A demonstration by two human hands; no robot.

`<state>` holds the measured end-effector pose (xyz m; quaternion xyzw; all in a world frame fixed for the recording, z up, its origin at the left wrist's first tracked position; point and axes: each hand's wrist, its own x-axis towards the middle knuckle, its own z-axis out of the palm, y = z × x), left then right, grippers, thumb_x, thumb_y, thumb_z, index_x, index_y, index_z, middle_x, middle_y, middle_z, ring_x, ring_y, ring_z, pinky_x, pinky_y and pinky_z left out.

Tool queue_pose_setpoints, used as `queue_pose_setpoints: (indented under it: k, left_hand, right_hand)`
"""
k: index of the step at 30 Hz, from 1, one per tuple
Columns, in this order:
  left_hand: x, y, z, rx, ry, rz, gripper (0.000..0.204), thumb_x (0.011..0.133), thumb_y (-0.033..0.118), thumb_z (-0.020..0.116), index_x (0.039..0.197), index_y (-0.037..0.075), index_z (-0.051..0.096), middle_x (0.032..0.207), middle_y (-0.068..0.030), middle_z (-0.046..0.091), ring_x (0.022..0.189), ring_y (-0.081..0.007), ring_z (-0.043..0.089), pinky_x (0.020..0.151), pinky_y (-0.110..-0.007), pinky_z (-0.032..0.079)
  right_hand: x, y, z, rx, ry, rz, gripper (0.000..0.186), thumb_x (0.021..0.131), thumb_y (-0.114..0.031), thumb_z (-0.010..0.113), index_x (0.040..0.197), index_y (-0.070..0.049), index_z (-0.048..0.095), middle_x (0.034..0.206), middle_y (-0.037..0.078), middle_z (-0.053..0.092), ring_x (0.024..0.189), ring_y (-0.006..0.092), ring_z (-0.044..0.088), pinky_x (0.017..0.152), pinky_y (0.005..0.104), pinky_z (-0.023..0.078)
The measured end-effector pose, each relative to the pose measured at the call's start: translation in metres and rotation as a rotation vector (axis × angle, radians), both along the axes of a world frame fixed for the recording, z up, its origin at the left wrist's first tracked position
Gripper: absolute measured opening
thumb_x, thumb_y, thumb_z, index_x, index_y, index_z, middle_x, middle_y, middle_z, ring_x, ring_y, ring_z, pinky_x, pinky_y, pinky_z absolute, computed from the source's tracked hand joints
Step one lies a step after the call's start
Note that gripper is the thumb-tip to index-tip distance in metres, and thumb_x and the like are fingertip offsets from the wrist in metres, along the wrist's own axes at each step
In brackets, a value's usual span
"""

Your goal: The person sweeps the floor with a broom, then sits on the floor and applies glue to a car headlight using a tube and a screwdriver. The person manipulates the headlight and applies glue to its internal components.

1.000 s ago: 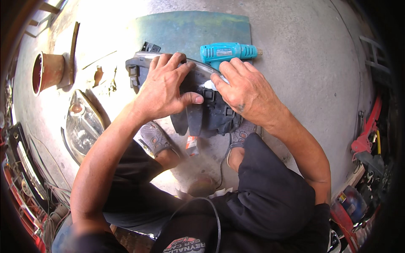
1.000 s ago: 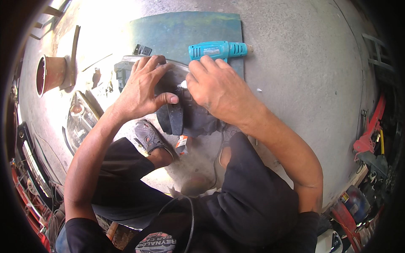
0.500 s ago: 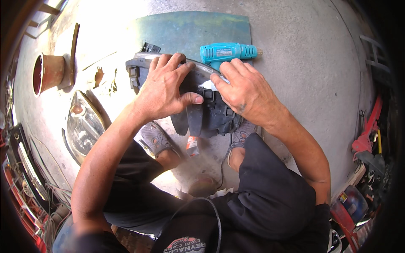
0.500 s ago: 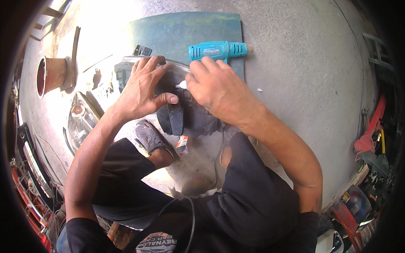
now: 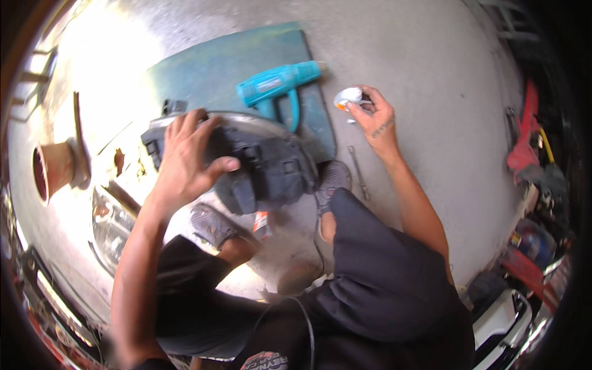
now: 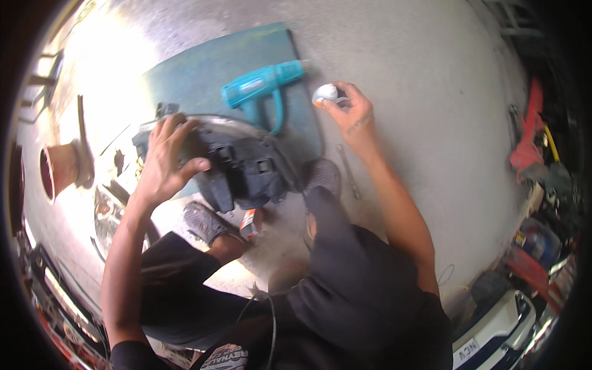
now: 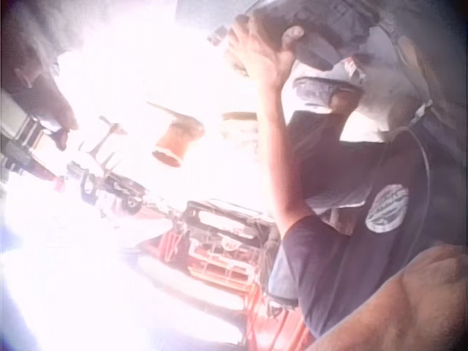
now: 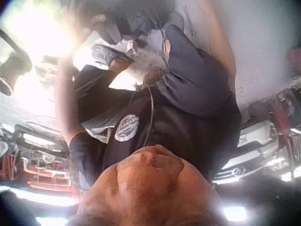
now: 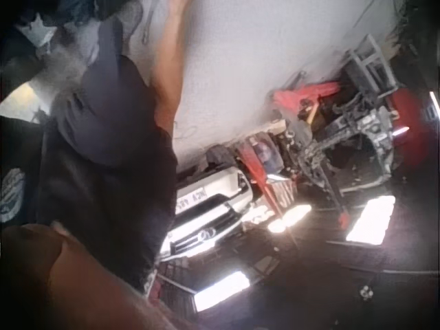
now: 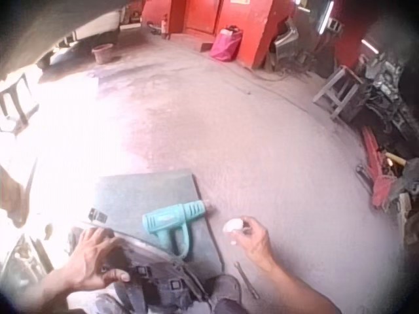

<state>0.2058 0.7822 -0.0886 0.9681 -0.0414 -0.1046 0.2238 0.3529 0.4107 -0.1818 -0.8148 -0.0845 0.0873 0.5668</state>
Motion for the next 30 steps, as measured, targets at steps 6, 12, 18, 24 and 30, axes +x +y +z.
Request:
queue_pose_setpoints:
  k: [6, 12, 18, 24, 30]
  left_hand:
    - [0.006, -0.013, 0.002, -0.032, 0.024, 0.032, 0.097, 0.081, 0.073, 0.076, 0.142, -0.002, 0.062, 0.146, -0.0265, 0.053, 0.138, -0.0462, 0.046, 0.119, -0.057, 0.036]
    - [0.005, -0.008, 0.002, -0.006, 0.057, 0.027, 0.107, 0.081, 0.083, 0.07, 0.147, -0.001, 0.059, 0.152, -0.0258, 0.051, 0.143, -0.046, 0.047, 0.118, -0.059, 0.041]
    - [0.004, -0.009, 0.004, 0.002, 0.067, 0.039, 0.108, 0.081, 0.084, 0.069, 0.147, -0.001, 0.059, 0.152, -0.0261, 0.051, 0.144, -0.0464, 0.046, 0.117, -0.06, 0.041]
    - [0.005, -0.01, 0.006, -0.026, 0.052, 0.027, 0.099, 0.082, 0.073, 0.075, 0.145, -0.002, 0.06, 0.151, -0.0268, 0.051, 0.143, -0.047, 0.045, 0.12, -0.058, 0.037]
    - [0.007, -0.005, 0.001, -0.011, 0.037, -0.008, 0.103, 0.082, 0.08, 0.07, 0.146, 0.0, 0.06, 0.148, -0.0242, 0.052, 0.141, -0.0459, 0.047, 0.118, -0.059, 0.039]
  right_hand:
    - [0.035, -0.11, -0.109, -0.314, -0.037, -0.359, 0.041, 0.09, -0.012, 0.083, 0.127, 0.001, 0.071, 0.115, 0.015, 0.079, 0.102, 0.0263, 0.076, 0.09, 0.0385, 0.059]
    - [0.03, -0.116, -0.146, -0.37, 0.153, -0.364, 0.046, 0.086, -0.021, 0.089, 0.125, -0.004, 0.073, 0.116, 0.016, 0.078, 0.106, 0.0282, 0.075, 0.093, 0.0405, 0.058]
    - [0.029, -0.107, -0.175, -0.481, 0.13, -0.302, 0.049, 0.085, -0.029, 0.091, 0.124, -0.005, 0.073, 0.116, 0.017, 0.078, 0.109, 0.0328, 0.074, 0.094, 0.0434, 0.057]
    - [0.033, -0.111, -0.181, -0.525, 0.09, -0.225, 0.058, 0.087, -0.024, 0.088, 0.136, -0.002, 0.066, 0.118, 0.02, 0.075, 0.11, 0.0348, 0.073, 0.095, 0.0442, 0.057]
    - [-0.001, -0.131, -0.153, -0.546, 0.016, -0.38, 0.067, 0.092, 0.0, 0.068, 0.157, -0.004, 0.05, 0.122, 0.019, 0.071, 0.106, 0.0292, 0.07, 0.093, 0.0424, 0.056]
